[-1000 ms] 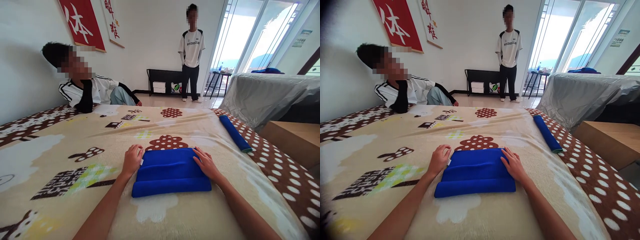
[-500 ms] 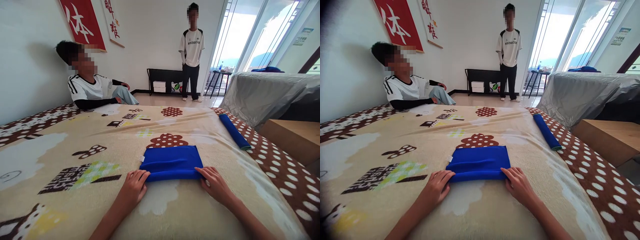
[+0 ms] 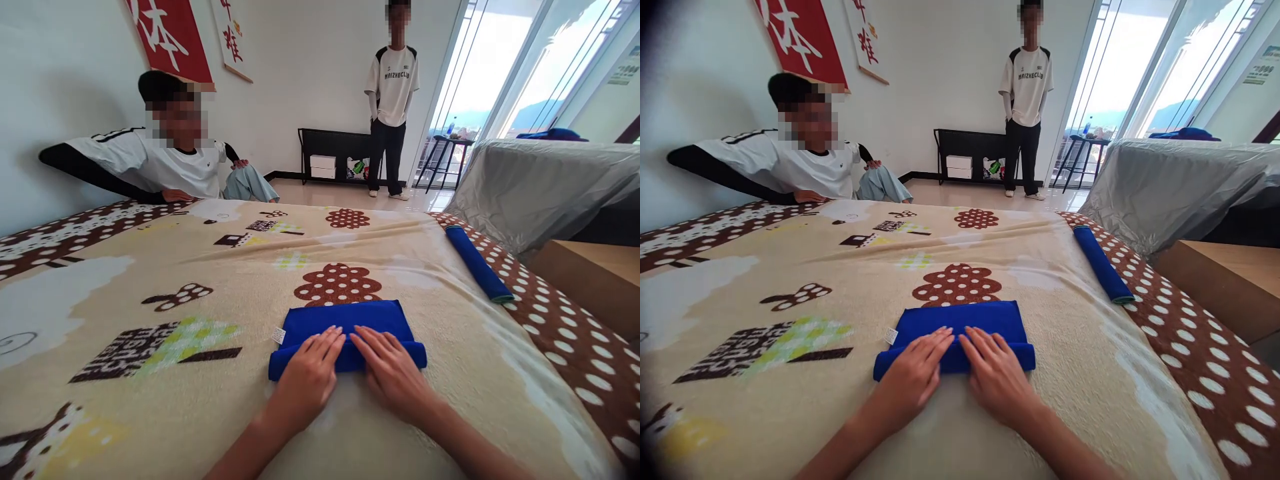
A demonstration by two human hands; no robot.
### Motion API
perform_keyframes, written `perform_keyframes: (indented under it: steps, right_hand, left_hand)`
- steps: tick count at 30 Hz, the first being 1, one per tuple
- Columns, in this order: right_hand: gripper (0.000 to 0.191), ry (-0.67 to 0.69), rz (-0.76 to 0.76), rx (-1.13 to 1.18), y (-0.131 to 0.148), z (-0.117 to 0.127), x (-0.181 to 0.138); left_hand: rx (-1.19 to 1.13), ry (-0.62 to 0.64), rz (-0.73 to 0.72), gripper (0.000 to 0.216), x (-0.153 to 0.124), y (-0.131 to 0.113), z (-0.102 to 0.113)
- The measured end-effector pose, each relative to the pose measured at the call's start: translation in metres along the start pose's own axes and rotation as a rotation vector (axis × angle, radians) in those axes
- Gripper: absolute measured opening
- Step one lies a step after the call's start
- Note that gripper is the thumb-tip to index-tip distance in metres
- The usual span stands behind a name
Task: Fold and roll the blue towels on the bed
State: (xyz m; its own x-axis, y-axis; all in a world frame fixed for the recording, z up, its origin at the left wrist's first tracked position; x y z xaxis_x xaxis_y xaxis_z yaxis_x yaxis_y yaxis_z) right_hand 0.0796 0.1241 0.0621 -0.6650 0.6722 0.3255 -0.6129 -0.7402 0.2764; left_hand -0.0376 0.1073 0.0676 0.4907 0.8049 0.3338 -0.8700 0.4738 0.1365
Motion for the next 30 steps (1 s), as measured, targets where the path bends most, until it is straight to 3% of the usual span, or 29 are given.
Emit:
perform_keyframes:
  steps: [3, 9, 13, 16, 20, 24, 27, 30]
  right_hand:
    - [0.057, 0.108, 0.024, 0.038, 0.004, -0.013, 0.005]
    - [0.059, 0.078, -0.052, -0.001, -0.068, 0.005, -0.045]
    - [0.065, 0.027, -0.052, -0.073, -0.089, 0.019, -0.073]
    - [0.070, -0.025, -0.034, -0.169, -0.083, 0.026, -0.082]
    - [0.070, -0.080, -0.018, -0.186, -0.075, 0.020, -0.087]
    - [0.061, -0.122, -0.049, -0.099, -0.084, 0.015, -0.077]
    - [0.052, -0.102, -0.067, 0.007, -0.088, 0.024, -0.065]
    - [0.046, -0.045, -0.138, 0.123, -0.090, 0.037, -0.059]
  left_hand:
    - [-0.003, 0.029, -0.030, 0.056, -0.001, 0.000, -0.005]
    - [0.115, 0.004, 0.027, 0.062, -0.057, 0.056, -0.007]
    - [0.233, -0.117, 0.000, 0.063, -0.075, 0.061, 0.011]
    - [0.298, -0.163, -0.008, 0.064, -0.075, 0.050, 0.025]
    - [0.249, -0.150, 0.009, 0.059, -0.072, 0.039, 0.025]
    - [0.162, -0.179, 0.078, 0.052, -0.061, 0.049, 0.016]
    - [0.121, -0.209, 0.071, 0.044, -0.051, 0.057, 0.019]
    - [-0.006, -0.128, 0.120, 0.042, -0.046, 0.070, 0.024]
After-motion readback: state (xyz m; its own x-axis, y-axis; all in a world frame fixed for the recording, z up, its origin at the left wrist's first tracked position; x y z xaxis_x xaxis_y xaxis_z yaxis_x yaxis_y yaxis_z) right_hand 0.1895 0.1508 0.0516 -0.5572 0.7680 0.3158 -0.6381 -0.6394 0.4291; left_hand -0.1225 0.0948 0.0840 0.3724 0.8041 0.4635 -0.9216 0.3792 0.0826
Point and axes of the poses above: each hand's wrist, its own x-axis towards the middle knuckle, its own z-axis out of the back of the hand, y = z × x, the point moved 10 cm from there along x, towards the middle knuckle, and after that the axes turned 10 degrees about x, right-handed, at the moved point
